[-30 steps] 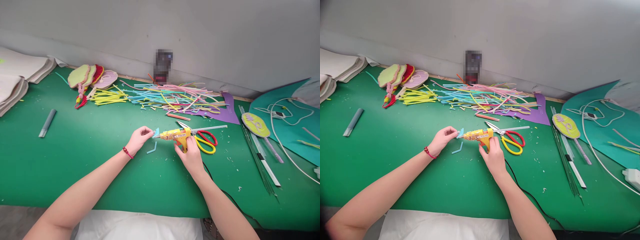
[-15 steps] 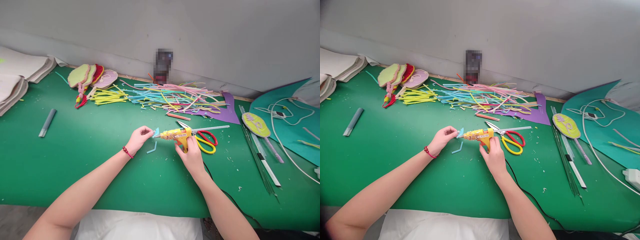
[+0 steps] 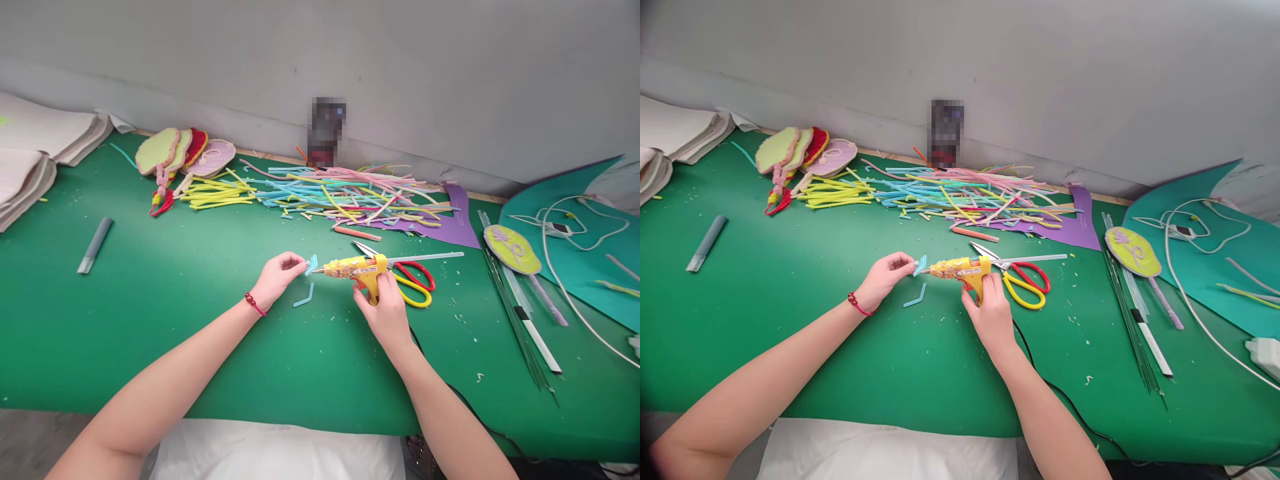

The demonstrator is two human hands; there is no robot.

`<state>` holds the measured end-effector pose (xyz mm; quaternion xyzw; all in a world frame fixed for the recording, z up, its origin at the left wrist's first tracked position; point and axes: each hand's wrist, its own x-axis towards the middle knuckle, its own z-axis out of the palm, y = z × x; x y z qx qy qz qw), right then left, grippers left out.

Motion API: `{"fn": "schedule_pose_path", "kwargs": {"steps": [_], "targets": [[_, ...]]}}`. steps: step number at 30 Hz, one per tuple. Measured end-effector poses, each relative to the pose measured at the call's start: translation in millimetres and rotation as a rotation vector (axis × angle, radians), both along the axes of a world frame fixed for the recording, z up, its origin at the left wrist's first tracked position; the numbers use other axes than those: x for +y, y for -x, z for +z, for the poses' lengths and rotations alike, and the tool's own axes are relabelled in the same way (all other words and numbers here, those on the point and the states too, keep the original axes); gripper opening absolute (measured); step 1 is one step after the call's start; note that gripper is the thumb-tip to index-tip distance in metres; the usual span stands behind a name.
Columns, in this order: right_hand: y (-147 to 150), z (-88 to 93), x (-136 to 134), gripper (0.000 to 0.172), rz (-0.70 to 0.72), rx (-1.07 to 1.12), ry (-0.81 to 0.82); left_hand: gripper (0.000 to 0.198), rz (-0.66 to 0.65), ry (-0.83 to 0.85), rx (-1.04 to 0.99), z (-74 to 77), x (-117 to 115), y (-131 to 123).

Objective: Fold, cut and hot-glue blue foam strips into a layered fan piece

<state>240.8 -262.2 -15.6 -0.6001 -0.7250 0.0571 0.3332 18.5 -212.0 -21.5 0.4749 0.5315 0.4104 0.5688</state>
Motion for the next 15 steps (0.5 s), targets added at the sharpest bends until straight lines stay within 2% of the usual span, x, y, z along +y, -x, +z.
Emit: {"fn": "schedule_pose_path", "kwargs": {"steps": [15], "targets": [[-4.1, 0.5, 0.9, 0.012, -0.014, -0.009, -0.044, 0.046, -0.023, -0.002, 0.001, -1.8, 0.8, 0.8]]}}
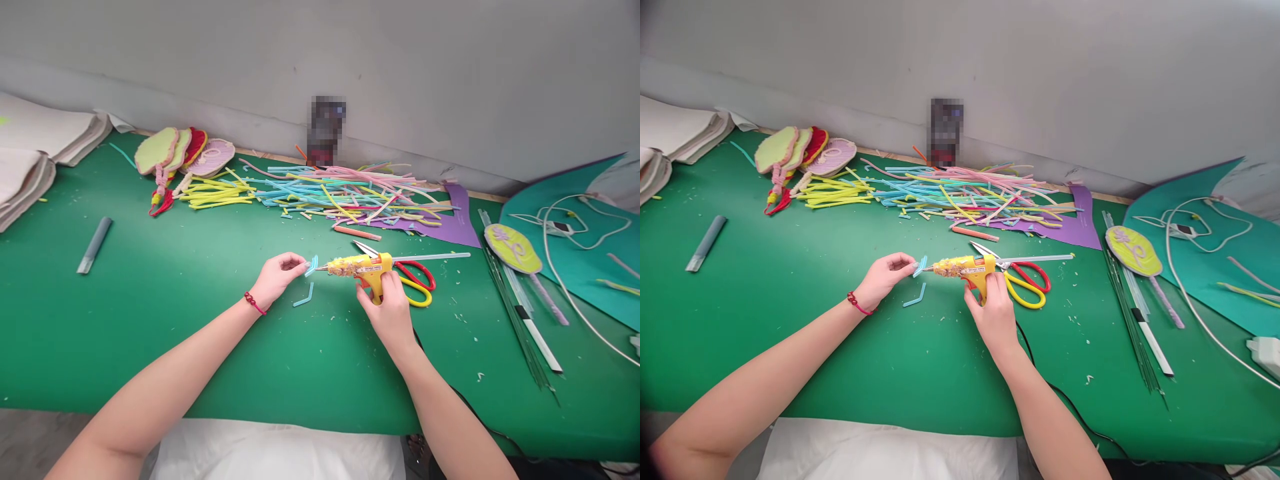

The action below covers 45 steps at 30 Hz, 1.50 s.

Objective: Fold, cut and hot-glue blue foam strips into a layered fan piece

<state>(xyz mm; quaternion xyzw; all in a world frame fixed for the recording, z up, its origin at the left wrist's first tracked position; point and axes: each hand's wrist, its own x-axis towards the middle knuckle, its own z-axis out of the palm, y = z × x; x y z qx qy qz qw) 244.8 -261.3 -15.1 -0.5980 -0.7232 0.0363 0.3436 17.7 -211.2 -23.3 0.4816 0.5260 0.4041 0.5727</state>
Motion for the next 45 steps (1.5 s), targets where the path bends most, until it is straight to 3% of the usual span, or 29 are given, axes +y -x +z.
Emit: {"fn": "schedule_pose_path", "kwargs": {"steps": [45], "targets": [[-3.7, 1.0, 2.9, 0.010, -0.019, 0.024, 0.016, 0.045, -0.063, 0.011, 0.006, 3.5, -1.4, 0.6]]}}
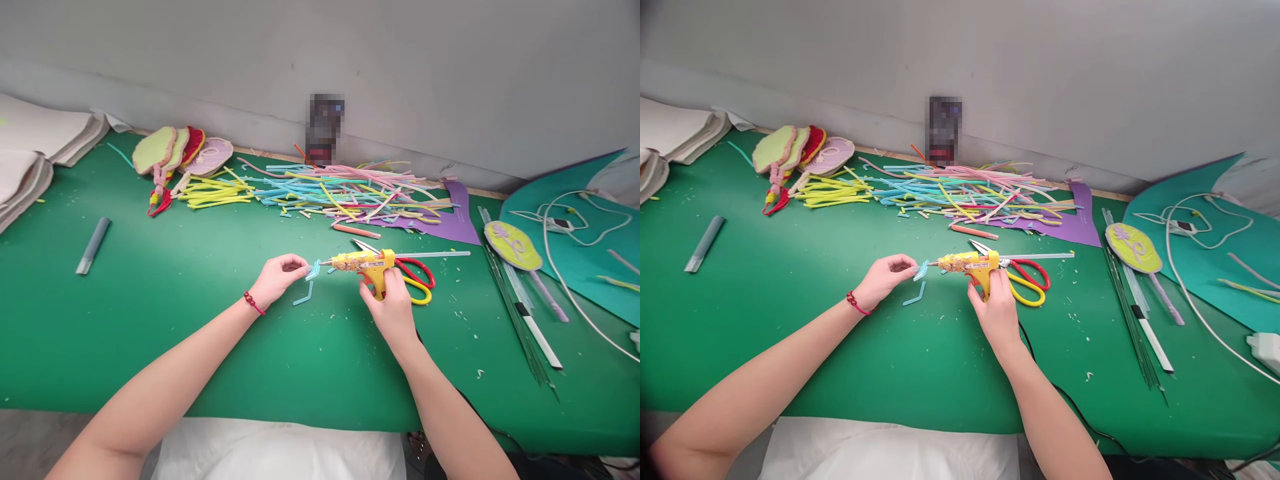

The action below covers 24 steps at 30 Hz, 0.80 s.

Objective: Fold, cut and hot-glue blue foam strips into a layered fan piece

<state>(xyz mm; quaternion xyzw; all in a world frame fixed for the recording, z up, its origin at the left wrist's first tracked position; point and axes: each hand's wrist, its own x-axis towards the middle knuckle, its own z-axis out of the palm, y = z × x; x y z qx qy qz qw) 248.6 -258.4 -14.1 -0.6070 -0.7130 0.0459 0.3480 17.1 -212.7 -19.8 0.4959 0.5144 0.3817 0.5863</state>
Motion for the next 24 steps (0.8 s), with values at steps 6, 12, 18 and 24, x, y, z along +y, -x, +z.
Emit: {"fn": "schedule_pose_path", "kwargs": {"steps": [6, 12, 18, 24], "targets": [[-2, -2.1, 2, 0.010, 0.003, -0.003, -0.003, 0.042, -0.005, -0.012, 0.008, -1.5, 0, 0], [-2, -3.0, 2, 0.012, -0.006, 0.004, 0.009, 0.041, -0.015, -0.013, 0.002, -1.6, 0, 1], [-14, -7.9, 11, 0.026, -0.097, 0.015, 0.036, 0.035, -0.085, -0.041, 0.040, 0.3, -2, 0], [-66, -13.6, 32, 0.056, -0.426, 0.137, 0.117, 0.030, -0.126, -0.083, 0.088, 0.1, -4, 0]]}}
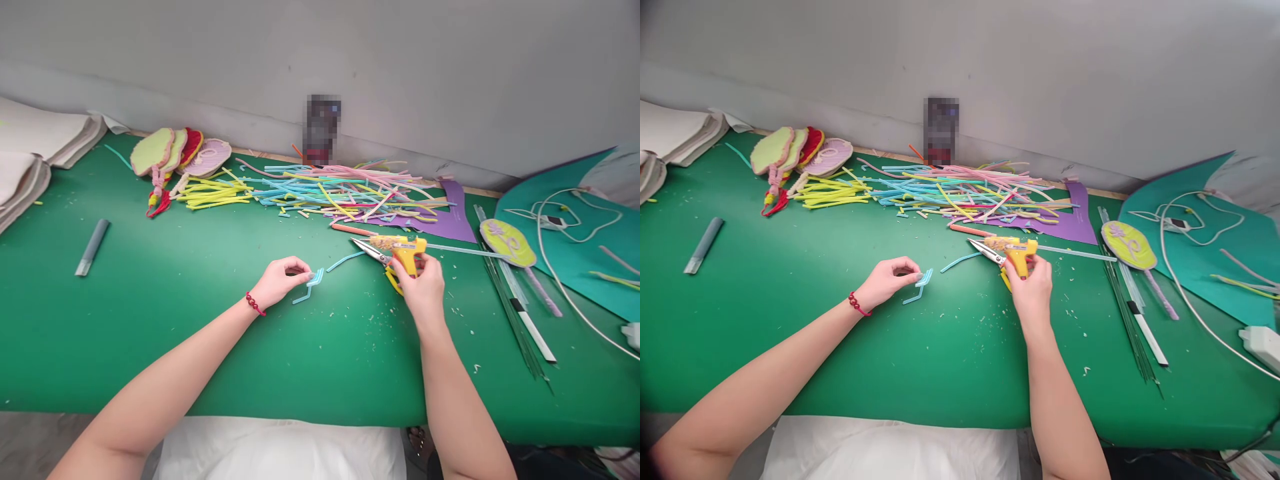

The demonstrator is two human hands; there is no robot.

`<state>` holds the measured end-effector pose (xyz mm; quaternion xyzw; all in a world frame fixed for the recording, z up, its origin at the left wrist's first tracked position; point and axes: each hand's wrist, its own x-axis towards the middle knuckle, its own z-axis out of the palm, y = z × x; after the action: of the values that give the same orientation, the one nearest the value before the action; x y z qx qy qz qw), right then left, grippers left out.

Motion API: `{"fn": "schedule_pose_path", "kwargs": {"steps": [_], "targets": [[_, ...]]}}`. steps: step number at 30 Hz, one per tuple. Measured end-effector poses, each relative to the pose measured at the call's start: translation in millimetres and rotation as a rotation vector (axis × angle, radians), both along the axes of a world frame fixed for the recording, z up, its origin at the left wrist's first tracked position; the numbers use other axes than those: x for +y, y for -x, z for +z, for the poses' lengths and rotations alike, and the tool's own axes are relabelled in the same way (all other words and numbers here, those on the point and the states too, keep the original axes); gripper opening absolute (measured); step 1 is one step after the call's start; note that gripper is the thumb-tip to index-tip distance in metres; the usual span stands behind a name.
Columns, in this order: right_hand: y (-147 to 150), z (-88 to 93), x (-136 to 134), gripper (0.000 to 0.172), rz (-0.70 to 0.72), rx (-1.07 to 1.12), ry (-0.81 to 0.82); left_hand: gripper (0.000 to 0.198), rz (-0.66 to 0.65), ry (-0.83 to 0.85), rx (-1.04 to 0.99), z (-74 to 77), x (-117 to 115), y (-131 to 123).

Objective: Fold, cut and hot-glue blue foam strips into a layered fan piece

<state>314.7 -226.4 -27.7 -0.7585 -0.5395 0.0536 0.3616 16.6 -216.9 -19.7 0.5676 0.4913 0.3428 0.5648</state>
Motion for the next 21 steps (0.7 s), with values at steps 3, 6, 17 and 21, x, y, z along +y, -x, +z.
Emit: {"fn": "schedule_pose_path", "kwargs": {"steps": [3, 6, 17, 21], "targets": [[-25, -3.6, 8, 0.059, -0.115, 0.081, 0.032, 0.029, -0.002, -0.011, 0.009, 0.7, 0, 2], [-39, -8.8, 13, 0.054, -0.150, 0.028, 0.020, 0.030, 0.013, -0.041, 0.032, 2.4, 1, 4], [-18, 4.1, 7, 0.046, -0.177, -0.196, -0.106, 0.023, 0.074, -0.210, 0.193, 4.8, 2, 10], [17, 7.6, 0, 0.025, 0.114, -0.185, -0.192, 0.018, 0.096, -0.278, 0.273, 2.6, 1, 11]]}}
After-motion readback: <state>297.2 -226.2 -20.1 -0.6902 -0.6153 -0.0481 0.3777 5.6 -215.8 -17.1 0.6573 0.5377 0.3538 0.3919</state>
